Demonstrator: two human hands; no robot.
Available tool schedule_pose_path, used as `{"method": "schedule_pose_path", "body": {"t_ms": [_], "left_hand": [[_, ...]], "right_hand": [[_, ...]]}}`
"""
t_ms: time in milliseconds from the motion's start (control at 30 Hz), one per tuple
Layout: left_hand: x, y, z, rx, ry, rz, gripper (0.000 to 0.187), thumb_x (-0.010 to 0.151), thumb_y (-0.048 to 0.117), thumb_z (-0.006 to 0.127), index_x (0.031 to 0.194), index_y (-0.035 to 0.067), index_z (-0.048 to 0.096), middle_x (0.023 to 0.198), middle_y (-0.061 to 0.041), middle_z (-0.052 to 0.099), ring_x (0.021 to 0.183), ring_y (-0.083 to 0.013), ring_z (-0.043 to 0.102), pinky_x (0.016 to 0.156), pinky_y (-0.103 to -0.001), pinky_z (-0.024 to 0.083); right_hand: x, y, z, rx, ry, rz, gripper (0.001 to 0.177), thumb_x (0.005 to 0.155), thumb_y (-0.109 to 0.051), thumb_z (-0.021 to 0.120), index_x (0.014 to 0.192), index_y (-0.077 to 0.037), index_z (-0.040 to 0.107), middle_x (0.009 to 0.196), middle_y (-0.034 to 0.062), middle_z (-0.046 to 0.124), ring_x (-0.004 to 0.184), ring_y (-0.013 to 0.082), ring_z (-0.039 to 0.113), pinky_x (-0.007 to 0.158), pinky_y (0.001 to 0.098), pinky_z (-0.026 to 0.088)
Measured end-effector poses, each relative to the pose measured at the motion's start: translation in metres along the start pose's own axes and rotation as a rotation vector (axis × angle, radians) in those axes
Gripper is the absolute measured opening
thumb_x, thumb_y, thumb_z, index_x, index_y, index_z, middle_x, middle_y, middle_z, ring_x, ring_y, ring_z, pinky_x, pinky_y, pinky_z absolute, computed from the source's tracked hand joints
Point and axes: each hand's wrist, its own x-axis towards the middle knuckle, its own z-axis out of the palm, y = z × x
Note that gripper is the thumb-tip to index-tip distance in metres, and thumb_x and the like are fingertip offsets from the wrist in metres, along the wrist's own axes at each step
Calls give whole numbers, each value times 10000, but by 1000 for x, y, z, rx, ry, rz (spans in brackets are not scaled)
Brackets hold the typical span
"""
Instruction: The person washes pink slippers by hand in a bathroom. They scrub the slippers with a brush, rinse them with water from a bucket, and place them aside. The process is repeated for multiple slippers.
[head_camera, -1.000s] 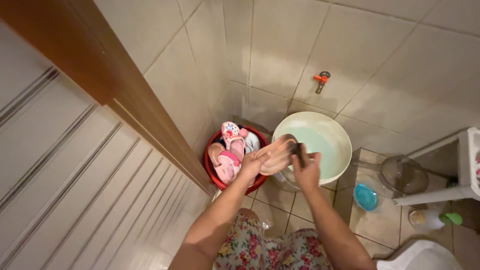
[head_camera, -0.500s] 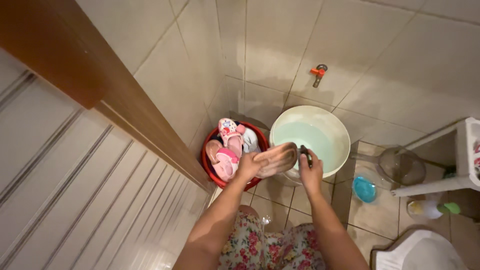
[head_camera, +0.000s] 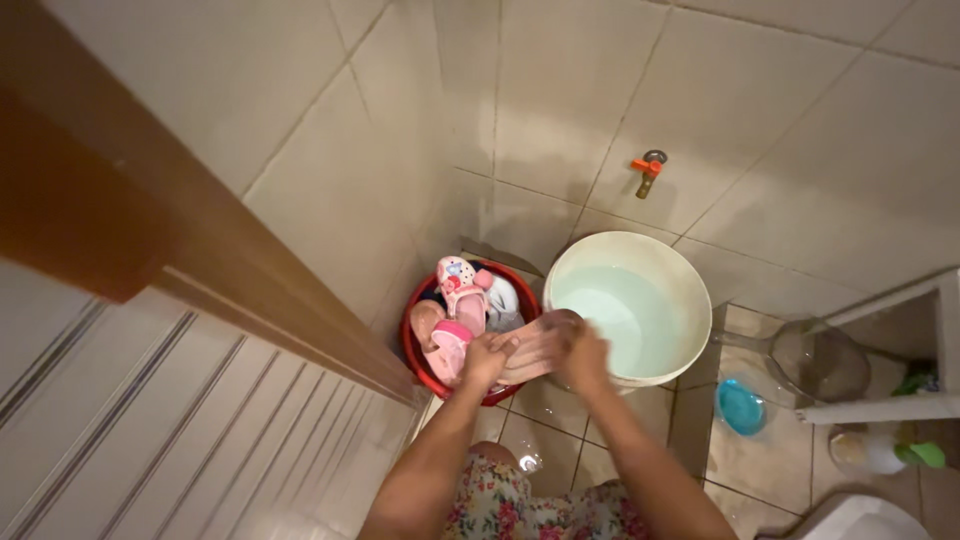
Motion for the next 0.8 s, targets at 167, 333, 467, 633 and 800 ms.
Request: {"method": "schedule_pose_path", "body": {"t_ms": [167, 333, 467, 633, 800], "left_hand": [[1, 3, -1, 193, 6, -48, 469, 810, 337, 832, 1063, -41, 719, 945, -203, 764, 850, -280, 725, 767, -375, 559], [-6, 53, -3, 240, 9, -119, 469, 818, 320, 775, 1154, 2, 697, 1024, -220, 750, 929, -329, 743, 806, -401, 570], [-13, 38, -8, 318, 16, -17, 473, 825, 347, 779, 1139, -1, 711, 1016, -246, 746, 948, -358, 737, 827, -413, 556], [-15, 31, -2, 290, 4, -36, 460, 842, 380, 760, 1058, -22, 699, 928, -258, 735, 887, -381, 740, 800, -444, 564], [-14, 58, -2, 411, 25, 5, 426, 833, 383, 758, 1009, -4, 720, 906, -275, 724, 883, -419, 727, 785, -475, 561]], "right_hand": [[0, -29, -38, -133, 71, 50, 424, 921, -344, 604, 1329, -238, 654, 1105, 181, 628, 1058, 373, 609, 872, 563, 424], [13, -29, -32, -12, 107, 113, 388, 1020, -360, 582, 1384, -230, 607, 1130, 169, 620, 1072, 356, 589, 913, 553, 434], [-10, -48, -13, 35, 298, -201, 423, 921, -366, 603, 1306, -196, 640, 1120, 181, 623, 1030, 358, 595, 812, 556, 430], [17, -25, -40, -154, 76, 264, 372, 969, -367, 593, 1316, -277, 693, 1040, 158, 618, 1008, 351, 584, 807, 568, 431], [-19, -41, -16, -23, 236, -156, 446, 929, -379, 574, 1332, -215, 669, 1037, 189, 607, 995, 376, 594, 766, 534, 441]]}}
